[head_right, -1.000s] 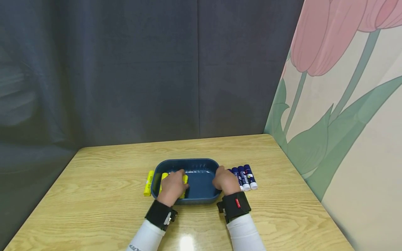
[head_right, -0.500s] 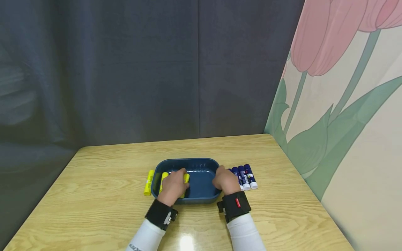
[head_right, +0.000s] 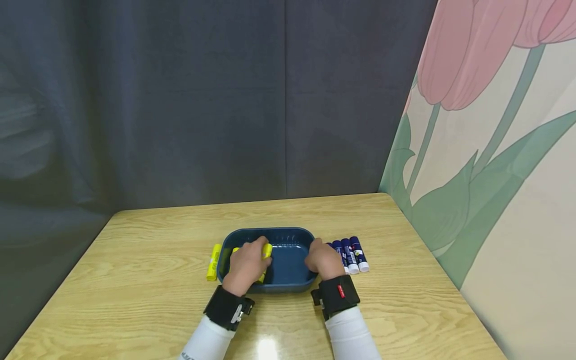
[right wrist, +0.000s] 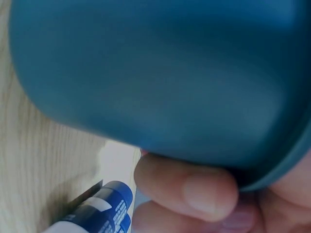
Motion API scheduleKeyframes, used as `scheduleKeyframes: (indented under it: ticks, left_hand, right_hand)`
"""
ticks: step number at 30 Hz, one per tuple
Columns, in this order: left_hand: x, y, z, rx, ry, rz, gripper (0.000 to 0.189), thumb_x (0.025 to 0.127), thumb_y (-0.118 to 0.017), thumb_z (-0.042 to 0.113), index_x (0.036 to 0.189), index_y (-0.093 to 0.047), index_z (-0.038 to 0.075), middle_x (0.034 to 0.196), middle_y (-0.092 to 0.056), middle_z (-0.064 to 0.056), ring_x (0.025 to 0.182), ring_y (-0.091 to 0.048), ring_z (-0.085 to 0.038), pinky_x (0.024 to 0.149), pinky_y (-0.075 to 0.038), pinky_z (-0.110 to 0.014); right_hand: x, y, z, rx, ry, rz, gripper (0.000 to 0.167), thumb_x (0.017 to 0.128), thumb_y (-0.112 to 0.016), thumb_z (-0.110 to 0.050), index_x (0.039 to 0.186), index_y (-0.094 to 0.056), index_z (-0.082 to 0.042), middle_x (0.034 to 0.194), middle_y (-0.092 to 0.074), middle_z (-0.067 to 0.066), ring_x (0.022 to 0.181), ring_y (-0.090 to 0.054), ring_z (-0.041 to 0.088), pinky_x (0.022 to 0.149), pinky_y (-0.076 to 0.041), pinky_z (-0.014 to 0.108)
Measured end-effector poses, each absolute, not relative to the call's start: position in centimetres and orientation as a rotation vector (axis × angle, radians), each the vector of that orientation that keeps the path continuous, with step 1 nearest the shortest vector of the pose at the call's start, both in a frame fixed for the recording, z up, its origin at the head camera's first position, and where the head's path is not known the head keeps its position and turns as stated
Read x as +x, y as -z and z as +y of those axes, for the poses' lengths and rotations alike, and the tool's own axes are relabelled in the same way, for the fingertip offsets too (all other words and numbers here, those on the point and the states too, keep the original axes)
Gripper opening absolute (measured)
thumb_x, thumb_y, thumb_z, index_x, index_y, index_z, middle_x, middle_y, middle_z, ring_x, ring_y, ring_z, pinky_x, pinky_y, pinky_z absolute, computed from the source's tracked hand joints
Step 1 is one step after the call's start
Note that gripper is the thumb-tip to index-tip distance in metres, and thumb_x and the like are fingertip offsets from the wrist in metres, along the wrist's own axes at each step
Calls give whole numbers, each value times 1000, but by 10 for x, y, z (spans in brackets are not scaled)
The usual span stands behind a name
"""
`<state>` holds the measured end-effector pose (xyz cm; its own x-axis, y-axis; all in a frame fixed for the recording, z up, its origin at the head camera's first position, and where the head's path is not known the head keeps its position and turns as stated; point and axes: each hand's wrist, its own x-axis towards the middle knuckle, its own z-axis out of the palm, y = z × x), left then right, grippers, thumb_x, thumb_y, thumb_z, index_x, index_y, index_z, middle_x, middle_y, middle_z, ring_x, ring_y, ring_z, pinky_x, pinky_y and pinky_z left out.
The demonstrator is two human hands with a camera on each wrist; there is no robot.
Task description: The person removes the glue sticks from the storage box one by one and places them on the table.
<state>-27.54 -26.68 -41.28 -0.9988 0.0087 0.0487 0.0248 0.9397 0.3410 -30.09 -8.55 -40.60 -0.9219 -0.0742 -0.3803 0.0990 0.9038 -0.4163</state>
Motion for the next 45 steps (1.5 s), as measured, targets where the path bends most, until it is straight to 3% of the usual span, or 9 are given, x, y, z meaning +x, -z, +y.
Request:
scheduleKeyframes:
  ticks: [16, 23, 31, 39, 45]
  left_hand:
    - [-262, 380, -284, -24, 605, -2925, 47, 78, -63, 30, 119, -46, 16, 74, -55, -3, 45, -43, -12, 43, -35, -28]
    - [-265, 373, -303, 61, 652, -2882, 47, 76, -64, 29, 118, -48, 16, 84, -59, -4, 57, -51, -15, 47, -38, -29]
    - [-267, 367, -324, 161, 695, -2870, 47, 80, -59, 30, 123, -44, 18, 84, -59, -6, 49, -49, -13, 41, -35, -28]
    - [-269, 362, -352, 286, 736, -2867, 47, 83, -55, 30, 125, -41, 16, 92, -59, -9, 61, -52, -18, 45, -36, -29]
    - [-269, 364, -381, 376, 783, -2874, 47, 84, -52, 30, 127, -38, 16, 93, -59, -12, 54, -50, -20, 41, -34, -30]
  right_hand:
    - [-301, 405, -87, 24, 613, 2674, 55, 85, -48, -13, 131, -23, 5, 118, -43, 25, 88, -47, 29, 67, -40, 41]
    - [-301, 406, -86, 13, 599, 2679, 56, 85, -48, -12, 130, -23, 6, 118, -43, 25, 88, -47, 29, 67, -40, 41]
    - [-302, 407, -86, 13, 608, 2681, 56, 85, -49, -12, 131, -22, 6, 118, -42, 25, 88, -47, 29, 67, -40, 41]
    - [-301, 406, -85, -1, 607, 2687, 55, 85, -48, -12, 130, -23, 7, 117, -43, 26, 88, -48, 29, 67, -40, 42]
    - [-301, 405, -87, 25, 616, 2694, 54, 84, -49, -12, 129, -26, 6, 115, -44, 25, 85, -48, 29, 66, -40, 41]
